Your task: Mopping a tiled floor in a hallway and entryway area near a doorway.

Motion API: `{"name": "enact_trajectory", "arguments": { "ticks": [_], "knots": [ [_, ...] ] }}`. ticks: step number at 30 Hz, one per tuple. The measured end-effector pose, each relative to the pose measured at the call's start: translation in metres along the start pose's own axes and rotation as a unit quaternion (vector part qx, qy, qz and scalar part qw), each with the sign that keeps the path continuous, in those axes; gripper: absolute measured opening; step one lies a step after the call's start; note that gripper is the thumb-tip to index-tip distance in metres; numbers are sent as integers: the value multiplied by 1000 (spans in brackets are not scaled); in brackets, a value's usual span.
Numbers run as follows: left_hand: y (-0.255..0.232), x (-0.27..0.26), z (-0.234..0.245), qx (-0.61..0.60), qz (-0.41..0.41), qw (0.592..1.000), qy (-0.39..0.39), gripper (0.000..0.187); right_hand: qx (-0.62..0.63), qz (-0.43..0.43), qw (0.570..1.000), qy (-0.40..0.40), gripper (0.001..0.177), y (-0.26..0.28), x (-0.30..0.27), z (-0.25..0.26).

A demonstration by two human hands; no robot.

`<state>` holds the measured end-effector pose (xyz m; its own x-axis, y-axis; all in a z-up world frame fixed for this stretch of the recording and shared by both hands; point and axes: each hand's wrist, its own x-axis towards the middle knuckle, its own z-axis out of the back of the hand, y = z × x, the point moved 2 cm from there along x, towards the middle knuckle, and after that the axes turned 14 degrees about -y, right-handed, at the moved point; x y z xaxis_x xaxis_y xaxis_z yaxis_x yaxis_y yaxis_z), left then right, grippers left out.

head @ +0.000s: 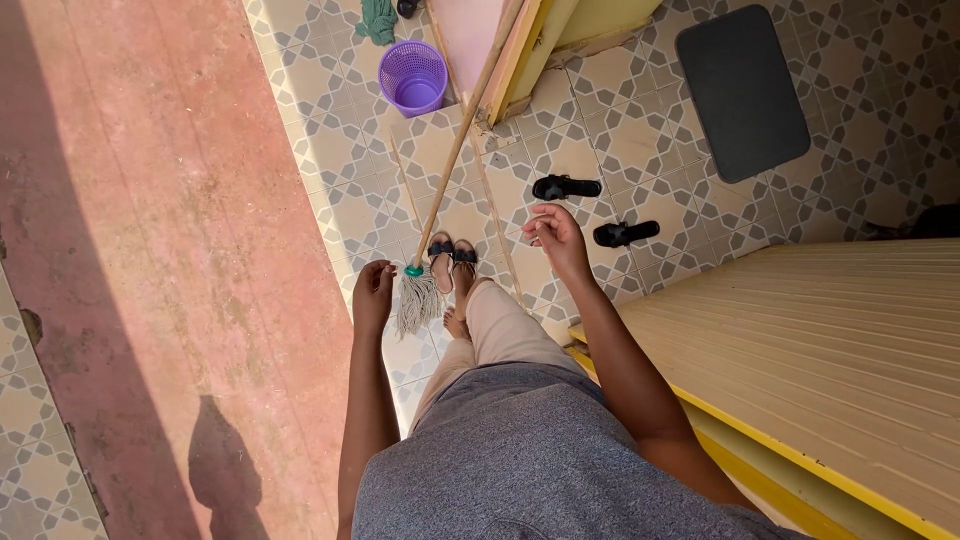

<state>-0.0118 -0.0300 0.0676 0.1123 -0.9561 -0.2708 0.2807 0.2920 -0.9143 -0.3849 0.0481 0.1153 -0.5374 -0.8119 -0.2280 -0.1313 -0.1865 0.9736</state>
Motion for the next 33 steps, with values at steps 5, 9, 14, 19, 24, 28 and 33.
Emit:
{"name": "enact_trajectory", "arguments": {
  "ticks": [5,9,14,19,24,28,33],
  "knots": [
    [-12,10,-5,1,7,1000,-1,28,26,-16,1000,0,24,4,15,-6],
    [-14,32,-30,2,0,1000,-1,28,15,10,1000,21,23,23,46,-8],
    [-29,49,-56,53,34,998,-6,29,23,-3,999,26,23,19,94,-8],
    [-57,74,-72,79,35,996,-34,29,14,-47,999,15,25,10,160,-8],
    [-88,93,-84,88,66,992,-67,29,31,-40,999,8,33,26,234,-24],
    [-113,93,-86,92,62,990,-88,29,36,-28,999,-3,47,29,292,-42],
    [-113,90,-71,116,86,983,-117,30,34,-3,999,-37,61,14,355,-67]
  ]
}}
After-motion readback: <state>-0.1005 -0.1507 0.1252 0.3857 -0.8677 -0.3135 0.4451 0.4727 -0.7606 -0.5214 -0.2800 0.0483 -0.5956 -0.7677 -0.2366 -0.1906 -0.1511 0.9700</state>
